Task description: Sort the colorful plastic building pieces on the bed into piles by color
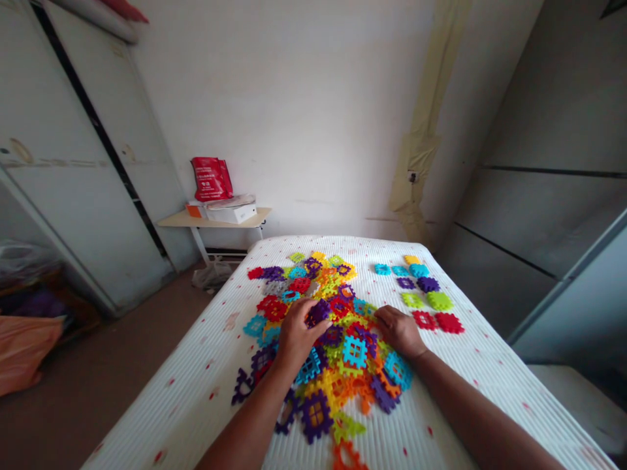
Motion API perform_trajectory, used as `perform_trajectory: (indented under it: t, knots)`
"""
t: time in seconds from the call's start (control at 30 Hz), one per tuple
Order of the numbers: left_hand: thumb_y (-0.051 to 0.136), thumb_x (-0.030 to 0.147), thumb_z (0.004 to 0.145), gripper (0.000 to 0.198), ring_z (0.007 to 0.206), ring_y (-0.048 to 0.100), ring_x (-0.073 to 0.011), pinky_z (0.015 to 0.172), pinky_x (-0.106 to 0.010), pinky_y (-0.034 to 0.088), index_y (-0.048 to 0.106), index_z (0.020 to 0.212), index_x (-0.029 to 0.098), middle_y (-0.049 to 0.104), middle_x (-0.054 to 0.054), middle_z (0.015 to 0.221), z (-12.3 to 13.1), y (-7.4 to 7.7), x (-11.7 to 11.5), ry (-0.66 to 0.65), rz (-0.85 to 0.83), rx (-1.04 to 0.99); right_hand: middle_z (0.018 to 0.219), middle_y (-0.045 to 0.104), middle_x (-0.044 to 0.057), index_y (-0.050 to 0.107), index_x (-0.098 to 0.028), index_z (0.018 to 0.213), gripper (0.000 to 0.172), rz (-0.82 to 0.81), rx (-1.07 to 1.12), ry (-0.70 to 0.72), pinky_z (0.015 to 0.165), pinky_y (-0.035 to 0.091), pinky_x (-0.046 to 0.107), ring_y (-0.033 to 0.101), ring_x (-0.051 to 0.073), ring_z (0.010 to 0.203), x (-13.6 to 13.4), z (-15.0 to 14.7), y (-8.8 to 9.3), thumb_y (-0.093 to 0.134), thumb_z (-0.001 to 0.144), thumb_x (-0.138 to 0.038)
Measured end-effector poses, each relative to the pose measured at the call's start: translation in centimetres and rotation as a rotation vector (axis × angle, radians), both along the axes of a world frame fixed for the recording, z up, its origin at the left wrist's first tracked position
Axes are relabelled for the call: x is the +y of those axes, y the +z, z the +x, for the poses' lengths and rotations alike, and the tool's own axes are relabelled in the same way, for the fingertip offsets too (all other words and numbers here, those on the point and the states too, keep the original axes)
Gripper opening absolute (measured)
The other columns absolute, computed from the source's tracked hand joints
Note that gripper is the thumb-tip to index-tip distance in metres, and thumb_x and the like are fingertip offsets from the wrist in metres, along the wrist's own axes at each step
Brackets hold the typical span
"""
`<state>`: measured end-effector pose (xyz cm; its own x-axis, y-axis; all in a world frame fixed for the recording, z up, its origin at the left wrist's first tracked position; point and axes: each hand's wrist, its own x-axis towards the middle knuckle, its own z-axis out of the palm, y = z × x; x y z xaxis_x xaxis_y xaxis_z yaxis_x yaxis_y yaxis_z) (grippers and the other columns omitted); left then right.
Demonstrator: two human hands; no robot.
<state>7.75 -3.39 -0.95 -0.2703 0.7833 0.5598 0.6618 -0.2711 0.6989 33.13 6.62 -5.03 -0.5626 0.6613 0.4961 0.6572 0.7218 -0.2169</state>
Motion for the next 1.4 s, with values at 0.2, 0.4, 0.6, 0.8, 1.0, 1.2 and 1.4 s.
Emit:
perform_trajectory:
  t: [0.2, 0.4, 0.6, 0.8, 1.0, 1.2, 1.4]
  knots:
    - [0.068, 0.037, 0.067, 0.029, 0.092, 0.060, -0.0215, 0.085, -0.036, 0.047, 0.064, 0.089, 0.018, 0.066, -0.008, 0.095, -0.3, 0.4, 0.4, 0.014, -0.034, -0.079, 0.080, 0.063, 0.006, 0.063, -0.018, 0.084, 0.029, 0.003, -0.014, -0.008, 0.065, 0.042, 0.022, 0.060, 0.015, 0.074, -0.1, -0.1, 0.1, 0.037, 0.091, -0.027]
    - [0.053, 0.045, 0.079, 0.030, 0.075, 0.063, -0.0185, 0.071, -0.030, 0.048, 0.065, 0.087, 0.019, 0.068, -0.005, 0.080, -0.6, 0.7, 0.6, 0.053, -0.078, -0.226, 0.078, 0.063, 0.006, 0.063, -0.018, 0.083, 0.027, 0.014, -0.016, -0.010, 0.063, 0.041, 0.022, 0.060, 0.015, 0.072, -0.1, -0.2, 0.2, 0.038, 0.090, -0.025]
    - [0.044, 0.046, 0.084, 0.036, 0.085, 0.065, -0.0197, 0.075, -0.031, 0.050, 0.063, 0.093, 0.017, 0.070, -0.008, 0.091, -1.3, -0.1, 1.3, 0.051, -0.071, -0.327, 0.079, 0.063, 0.006, 0.063, -0.019, 0.084, 0.028, -0.003, -0.020, 0.000, 0.065, 0.042, 0.022, 0.060, 0.015, 0.073, -0.2, -0.2, 0.3, 0.036, 0.091, -0.027]
    - [0.046, 0.028, 0.080, 0.026, 0.076, 0.067, -0.0191, 0.071, -0.034, 0.052, 0.063, 0.096, 0.016, 0.069, -0.009, 0.092, -1.7, -0.5, 1.6, 0.024, -0.072, -0.267, 0.078, 0.062, 0.005, 0.062, -0.019, 0.083, 0.028, -0.011, -0.022, -0.004, 0.064, 0.041, 0.022, 0.059, 0.014, 0.073, -0.1, -0.2, 0.2, 0.036, 0.091, -0.026]
    - [0.057, 0.020, 0.070, 0.016, 0.100, 0.056, -0.0246, 0.095, -0.045, 0.039, 0.070, 0.080, 0.023, 0.066, -0.005, 0.100, -1.1, 0.2, 1.0, 0.007, -0.049, -0.027, 0.078, 0.062, 0.005, 0.062, -0.018, 0.083, 0.028, -0.024, -0.026, -0.006, 0.064, 0.041, 0.022, 0.059, 0.014, 0.073, -0.1, -0.2, 0.2, 0.037, 0.091, -0.026]
    - [0.069, 0.033, 0.064, 0.034, 0.112, 0.046, -0.0316, 0.097, -0.053, 0.029, 0.067, 0.097, 0.027, 0.060, -0.007, 0.114, 0.4, 1.2, -0.2, 0.021, -0.179, 0.537, 0.080, 0.062, 0.005, 0.062, -0.018, 0.083, 0.028, -0.039, -0.021, -0.002, 0.064, 0.040, 0.022, 0.059, 0.014, 0.074, -0.2, -0.2, 0.2, 0.037, 0.092, -0.028]
    - [0.067, 0.035, 0.067, 0.042, 0.113, 0.044, -0.0287, 0.097, -0.047, 0.027, 0.062, 0.108, 0.026, 0.058, -0.006, 0.114, 1.5, 1.7, -0.6, 0.084, -0.272, 0.687, 0.077, 0.060, 0.005, 0.060, -0.018, 0.079, 0.028, -0.035, -0.017, -0.002, 0.063, 0.038, 0.021, 0.056, 0.013, 0.071, -0.1, -0.3, 0.2, 0.037, 0.092, -0.027]
